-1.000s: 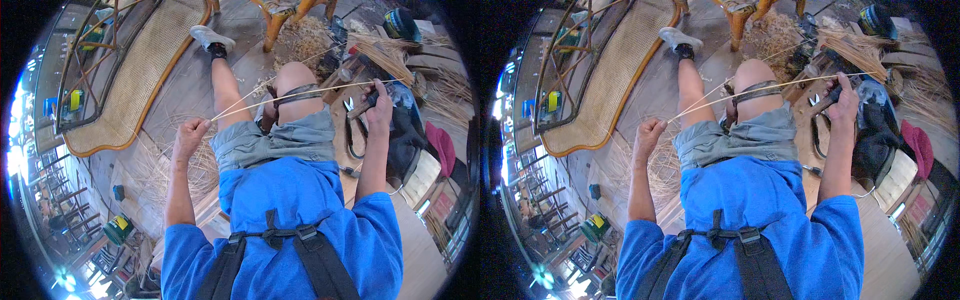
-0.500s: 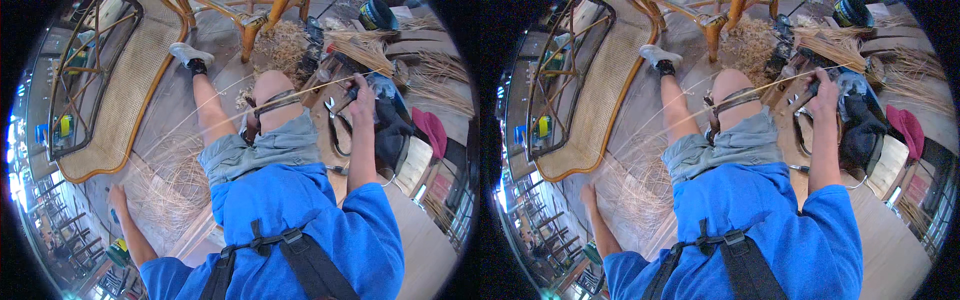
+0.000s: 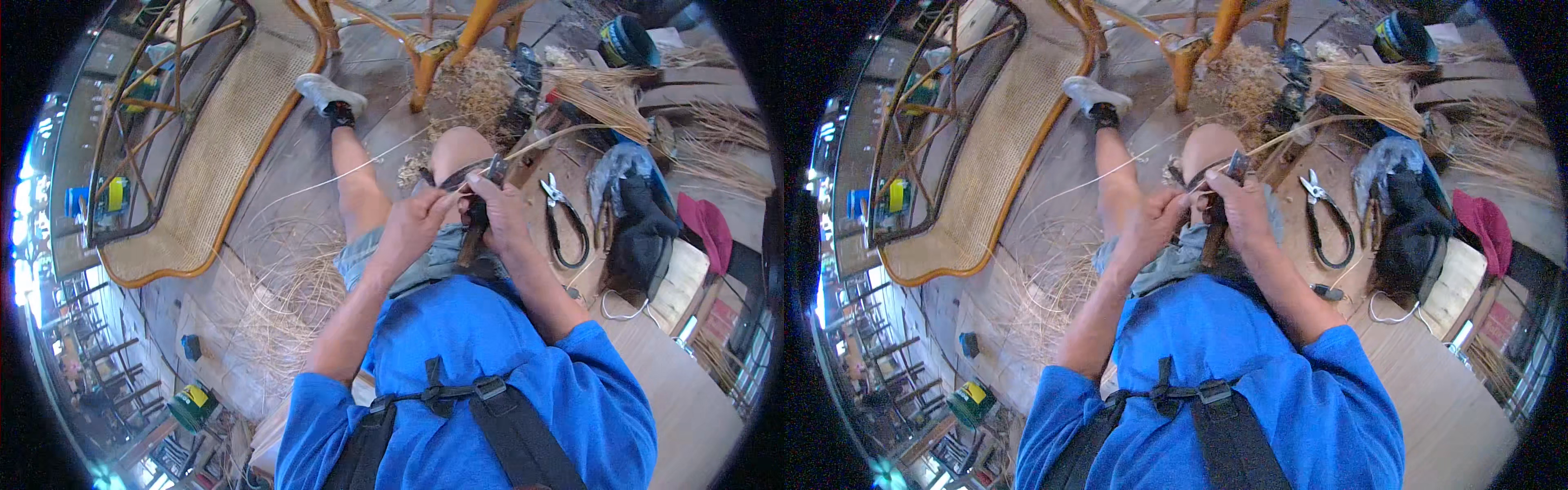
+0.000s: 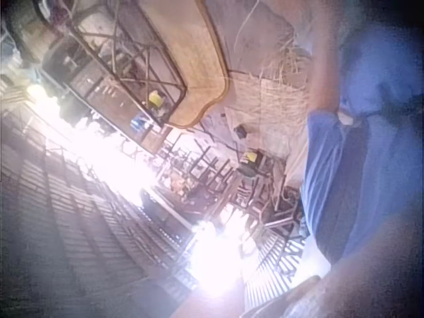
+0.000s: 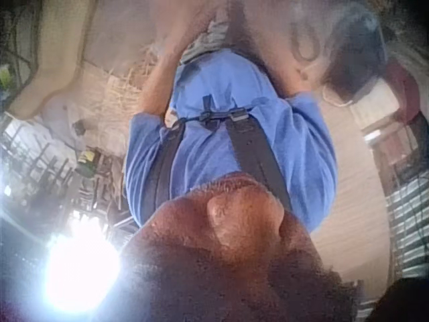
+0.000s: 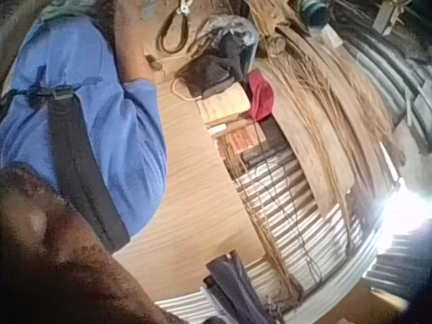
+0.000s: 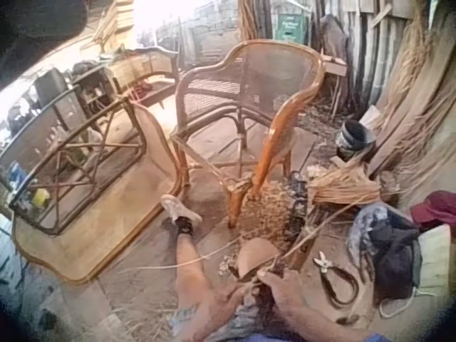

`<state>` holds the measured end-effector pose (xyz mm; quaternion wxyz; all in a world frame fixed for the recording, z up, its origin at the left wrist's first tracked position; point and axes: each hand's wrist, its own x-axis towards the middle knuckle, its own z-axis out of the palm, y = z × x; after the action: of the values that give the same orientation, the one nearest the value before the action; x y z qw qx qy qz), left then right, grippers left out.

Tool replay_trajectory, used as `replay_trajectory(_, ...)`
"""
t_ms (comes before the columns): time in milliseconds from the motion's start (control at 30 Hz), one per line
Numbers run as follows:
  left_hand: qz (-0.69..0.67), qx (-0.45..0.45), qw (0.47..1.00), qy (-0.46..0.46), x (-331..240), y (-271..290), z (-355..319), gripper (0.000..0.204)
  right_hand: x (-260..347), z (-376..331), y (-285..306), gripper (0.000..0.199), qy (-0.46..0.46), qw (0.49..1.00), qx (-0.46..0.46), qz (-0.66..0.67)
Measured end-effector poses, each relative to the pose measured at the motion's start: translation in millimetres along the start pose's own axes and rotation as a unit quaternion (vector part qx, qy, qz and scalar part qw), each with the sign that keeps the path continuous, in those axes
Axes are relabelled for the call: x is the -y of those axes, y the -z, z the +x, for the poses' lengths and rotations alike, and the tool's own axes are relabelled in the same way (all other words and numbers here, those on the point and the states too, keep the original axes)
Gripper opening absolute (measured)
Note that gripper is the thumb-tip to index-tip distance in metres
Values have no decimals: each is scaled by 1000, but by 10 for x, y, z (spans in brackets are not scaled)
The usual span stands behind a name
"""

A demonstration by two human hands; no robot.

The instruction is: The person is hand-weaving thin bamboo or rattan strips around a furniture frame to wrap and reinforce the structure.

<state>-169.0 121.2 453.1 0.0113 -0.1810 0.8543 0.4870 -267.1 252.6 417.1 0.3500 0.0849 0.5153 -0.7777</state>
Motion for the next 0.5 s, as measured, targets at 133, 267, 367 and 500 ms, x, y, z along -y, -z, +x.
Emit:
replay_trajectory(133,-32,-26,997,59,667,261,-276,24,553,267,408,11,15,999,-21,-46)
replay_trajectory(267,-32,3,986,161,938,546,-455,25,834,190,513,15,56,994,-28,-92)
replay_trajectory(367,-81,18,985,151,711,407,-524,27,702,147,741,18,2,984,-30,-177)
replay_trajectory(500,12,89,982,163,757,265,-642,28,100,341,1754,29,104,826,-132,-538)
